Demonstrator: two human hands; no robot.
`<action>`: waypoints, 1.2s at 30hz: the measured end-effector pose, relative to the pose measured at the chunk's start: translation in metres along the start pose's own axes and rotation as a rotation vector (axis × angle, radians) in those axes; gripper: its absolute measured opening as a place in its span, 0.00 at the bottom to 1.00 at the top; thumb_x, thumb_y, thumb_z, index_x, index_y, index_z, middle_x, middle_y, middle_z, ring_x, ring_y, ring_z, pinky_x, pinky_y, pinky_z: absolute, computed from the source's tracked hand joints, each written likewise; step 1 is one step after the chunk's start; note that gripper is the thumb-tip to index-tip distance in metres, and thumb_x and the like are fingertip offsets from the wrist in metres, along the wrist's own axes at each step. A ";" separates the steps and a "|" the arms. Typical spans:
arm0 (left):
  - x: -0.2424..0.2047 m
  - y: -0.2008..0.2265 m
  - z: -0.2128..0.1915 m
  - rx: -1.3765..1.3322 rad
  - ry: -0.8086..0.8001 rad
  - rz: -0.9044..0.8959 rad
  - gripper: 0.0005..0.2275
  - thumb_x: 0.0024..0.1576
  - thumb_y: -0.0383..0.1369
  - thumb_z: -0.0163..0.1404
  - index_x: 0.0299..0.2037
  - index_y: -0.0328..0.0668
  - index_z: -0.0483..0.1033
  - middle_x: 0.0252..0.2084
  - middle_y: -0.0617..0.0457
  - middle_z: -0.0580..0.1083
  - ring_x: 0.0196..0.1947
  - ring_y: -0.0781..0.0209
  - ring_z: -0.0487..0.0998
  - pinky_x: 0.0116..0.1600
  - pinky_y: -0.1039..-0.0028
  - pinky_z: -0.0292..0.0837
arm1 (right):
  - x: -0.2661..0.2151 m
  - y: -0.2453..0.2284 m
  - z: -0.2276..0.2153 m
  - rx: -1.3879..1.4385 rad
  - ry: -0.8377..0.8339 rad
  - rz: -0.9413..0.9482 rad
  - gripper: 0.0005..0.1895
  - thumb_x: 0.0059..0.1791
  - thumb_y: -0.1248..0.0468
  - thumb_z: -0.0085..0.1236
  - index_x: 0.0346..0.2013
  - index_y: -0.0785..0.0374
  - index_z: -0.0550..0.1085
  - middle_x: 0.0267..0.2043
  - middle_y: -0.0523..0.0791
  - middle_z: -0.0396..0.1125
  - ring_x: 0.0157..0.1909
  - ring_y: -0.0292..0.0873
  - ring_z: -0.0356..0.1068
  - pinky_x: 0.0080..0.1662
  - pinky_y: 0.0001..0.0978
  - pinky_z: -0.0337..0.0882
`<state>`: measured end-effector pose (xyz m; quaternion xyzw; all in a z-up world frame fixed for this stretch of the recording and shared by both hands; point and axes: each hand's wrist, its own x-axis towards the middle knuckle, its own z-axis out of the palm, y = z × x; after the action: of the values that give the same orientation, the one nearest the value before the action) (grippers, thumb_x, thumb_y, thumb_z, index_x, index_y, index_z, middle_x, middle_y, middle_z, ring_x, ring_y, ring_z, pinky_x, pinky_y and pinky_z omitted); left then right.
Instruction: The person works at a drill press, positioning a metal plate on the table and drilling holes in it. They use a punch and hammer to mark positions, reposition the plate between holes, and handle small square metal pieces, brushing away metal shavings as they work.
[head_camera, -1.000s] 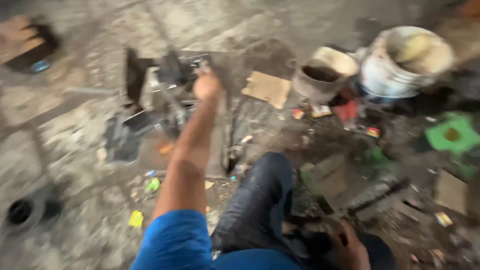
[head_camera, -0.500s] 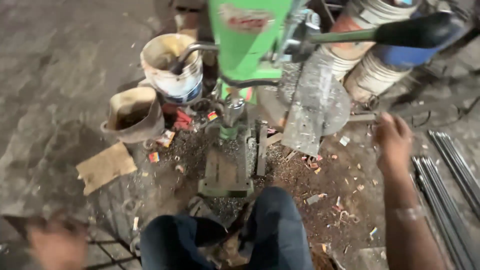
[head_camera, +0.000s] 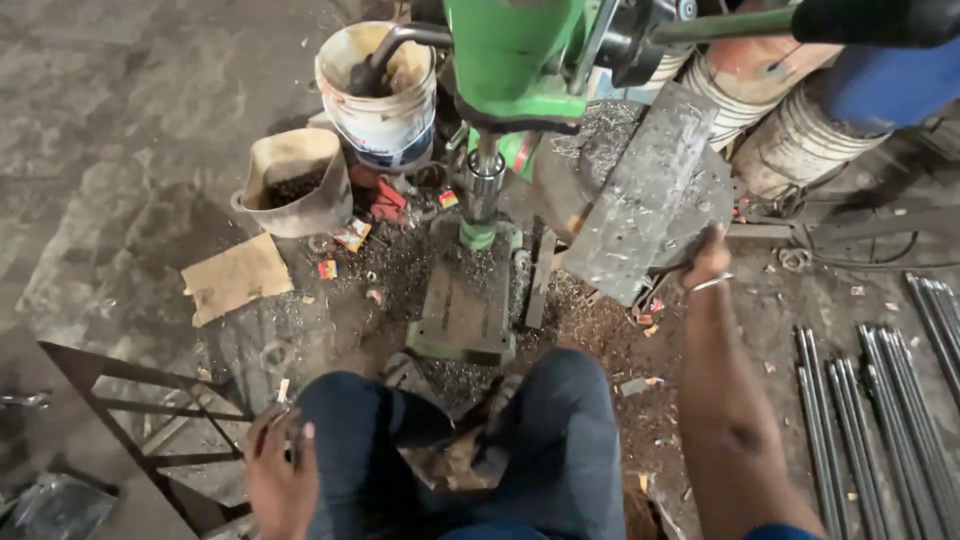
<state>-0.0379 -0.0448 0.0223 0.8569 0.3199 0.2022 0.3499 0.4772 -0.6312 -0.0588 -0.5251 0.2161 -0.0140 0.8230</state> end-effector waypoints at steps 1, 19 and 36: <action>-0.004 0.000 0.015 -0.004 -0.004 0.000 0.13 0.58 0.37 0.53 0.52 0.45 0.77 0.62 0.43 0.71 0.46 0.48 0.76 0.52 0.61 0.73 | -0.035 0.005 -0.006 0.061 -0.016 -0.013 0.31 0.53 0.42 0.50 0.64 0.55 0.67 0.63 0.43 0.66 0.60 0.49 0.68 0.57 0.49 0.70; 0.046 0.019 0.198 -1.258 -0.441 -0.595 0.21 0.65 0.48 0.46 0.55 0.36 0.73 0.49 0.49 0.75 0.50 0.56 0.73 0.55 0.66 0.70 | -0.407 0.259 0.291 0.279 -0.079 0.494 0.22 0.55 0.46 0.51 0.48 0.62 0.72 0.38 0.47 0.71 0.41 0.48 0.73 0.44 0.41 0.78; 0.117 0.083 0.205 -1.327 -0.212 -0.577 0.42 0.59 0.55 0.46 0.75 0.38 0.42 0.75 0.50 0.52 0.71 0.56 0.58 0.71 0.63 0.56 | -0.414 -0.120 0.174 -0.413 -0.849 -0.593 0.16 0.62 0.57 0.44 0.41 0.66 0.73 0.42 0.49 0.74 0.43 0.43 0.76 0.48 0.36 0.77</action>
<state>0.1965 -0.1061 -0.0405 0.3609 0.3077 0.1692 0.8640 0.1911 -0.4325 0.2487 -0.6732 -0.2933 0.0104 0.6788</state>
